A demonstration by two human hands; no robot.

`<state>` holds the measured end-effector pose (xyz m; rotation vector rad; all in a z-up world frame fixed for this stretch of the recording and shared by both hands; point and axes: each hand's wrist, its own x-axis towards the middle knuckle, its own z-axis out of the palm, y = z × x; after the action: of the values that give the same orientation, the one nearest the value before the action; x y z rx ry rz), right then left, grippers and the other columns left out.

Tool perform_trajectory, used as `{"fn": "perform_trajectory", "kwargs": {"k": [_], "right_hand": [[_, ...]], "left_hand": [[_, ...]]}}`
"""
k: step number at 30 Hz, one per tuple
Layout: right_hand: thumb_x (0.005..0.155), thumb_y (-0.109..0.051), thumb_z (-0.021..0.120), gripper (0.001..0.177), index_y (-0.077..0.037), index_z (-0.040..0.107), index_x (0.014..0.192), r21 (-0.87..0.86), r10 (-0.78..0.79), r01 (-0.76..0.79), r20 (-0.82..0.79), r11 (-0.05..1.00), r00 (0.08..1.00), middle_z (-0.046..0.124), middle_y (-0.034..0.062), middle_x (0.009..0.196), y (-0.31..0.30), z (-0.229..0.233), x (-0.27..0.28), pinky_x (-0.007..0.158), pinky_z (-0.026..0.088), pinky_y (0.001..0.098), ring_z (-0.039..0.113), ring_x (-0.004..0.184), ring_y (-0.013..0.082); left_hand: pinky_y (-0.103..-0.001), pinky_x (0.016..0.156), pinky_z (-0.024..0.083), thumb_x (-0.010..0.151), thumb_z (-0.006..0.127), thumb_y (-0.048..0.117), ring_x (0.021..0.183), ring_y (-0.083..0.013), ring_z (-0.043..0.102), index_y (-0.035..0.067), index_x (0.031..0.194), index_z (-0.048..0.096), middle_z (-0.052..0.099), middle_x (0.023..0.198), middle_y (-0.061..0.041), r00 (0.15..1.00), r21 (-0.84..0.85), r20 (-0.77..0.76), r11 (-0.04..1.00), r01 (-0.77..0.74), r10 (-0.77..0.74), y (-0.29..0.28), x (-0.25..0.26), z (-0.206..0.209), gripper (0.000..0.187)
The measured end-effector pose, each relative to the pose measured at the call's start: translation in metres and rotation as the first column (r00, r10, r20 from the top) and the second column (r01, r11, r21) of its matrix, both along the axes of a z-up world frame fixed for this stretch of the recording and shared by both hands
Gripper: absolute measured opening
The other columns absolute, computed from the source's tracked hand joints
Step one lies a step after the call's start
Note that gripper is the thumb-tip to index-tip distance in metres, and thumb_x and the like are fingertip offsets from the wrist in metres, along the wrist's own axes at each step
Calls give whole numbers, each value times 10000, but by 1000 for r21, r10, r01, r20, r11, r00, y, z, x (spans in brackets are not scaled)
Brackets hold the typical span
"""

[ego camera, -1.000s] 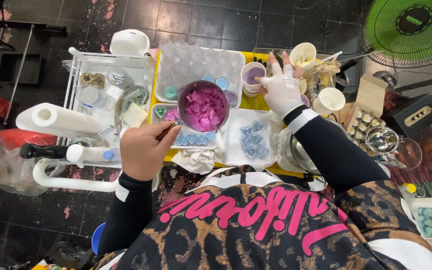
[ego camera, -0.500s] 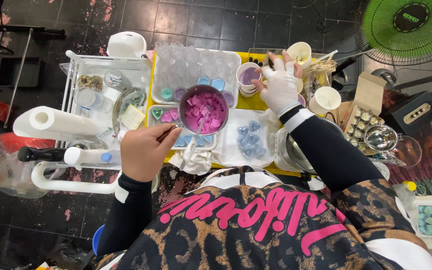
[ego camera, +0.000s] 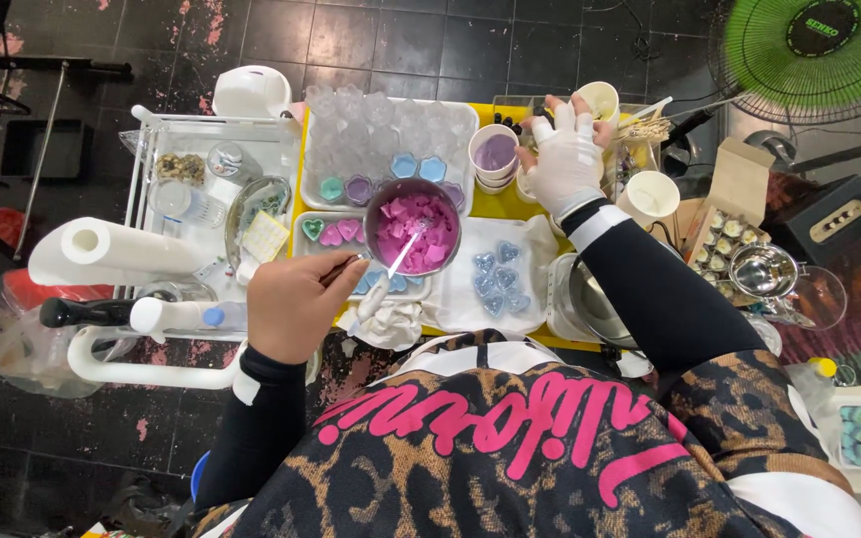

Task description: Stirring and preparing pink wax in a pot for candle making.

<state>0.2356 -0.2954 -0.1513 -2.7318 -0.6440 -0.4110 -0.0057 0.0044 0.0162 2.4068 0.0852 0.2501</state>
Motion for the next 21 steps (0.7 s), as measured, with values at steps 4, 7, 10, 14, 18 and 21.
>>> {"fn": "perform_trajectory", "kwargs": {"k": [4, 7, 10, 14, 18, 21], "right_hand": [[920, -324, 790, 344, -185, 724, 1229, -153, 17, 3, 126, 988, 992, 521, 126, 1511, -1, 16, -11, 1110, 167, 584, 331, 1470, 373], [934, -258, 761, 243, -170, 741, 1160, 70, 22, -25, 36, 997, 999, 646, 91, 1354, -2, 46, -22, 1061, 271, 522, 484, 1323, 308], [978, -306, 677, 247, -138, 679, 1159, 594, 139, 274, -555, 757, 820, 703, 15, 1097, -11, 43, -20, 840, 519, 287, 658, 942, 137], [1049, -301, 593, 259, -79, 715, 1101, 741, 442, 354, -640, 571, 629, 721, -26, 1021, -25, 62, -38, 771, 449, 176, 615, 928, 43], [1074, -319, 557, 299, -68, 719, 1060, 681, 526, 407, -731, 609, 435, 713, -15, 977, -36, 70, -68, 705, 412, 207, 583, 890, 52], [1086, -333, 542, 324, -72, 718, 1010, 622, 470, 247, -748, 744, 468, 702, 6, 927, -30, 86, -87, 705, 421, 224, 597, 849, 75]], "left_hand": [[-353, 521, 465, 929, 730, 310, 564, -264, 655, 104, 985, 794, 691, 685, -104, 1000, 13, 1, 1000, 12, -12, 2, 0, -2, 223], [-355, 531, 468, 934, 728, 314, 580, -265, 662, 104, 995, 793, 698, 705, -103, 999, 28, 26, 999, 20, -21, 1, 0, -3, 229], [-352, 530, 470, 938, 726, 320, 589, -261, 666, 105, 1002, 795, 705, 712, -98, 1000, 27, 25, 1000, 7, -7, -1, -3, -1, 234], [-353, 522, 467, 928, 729, 334, 570, -251, 661, 112, 1005, 802, 701, 692, -95, 999, 31, -10, 998, -52, 52, -4, -7, 2, 246], [-348, 532, 474, 931, 736, 343, 571, -252, 662, 112, 1003, 801, 702, 698, -96, 994, 26, -25, 994, -105, 106, -9, -16, 1, 251], [-347, 550, 485, 943, 733, 347, 609, -257, 678, 104, 1020, 797, 709, 735, -104, 993, 48, 39, 992, -113, 111, -10, -27, -2, 263]]}}
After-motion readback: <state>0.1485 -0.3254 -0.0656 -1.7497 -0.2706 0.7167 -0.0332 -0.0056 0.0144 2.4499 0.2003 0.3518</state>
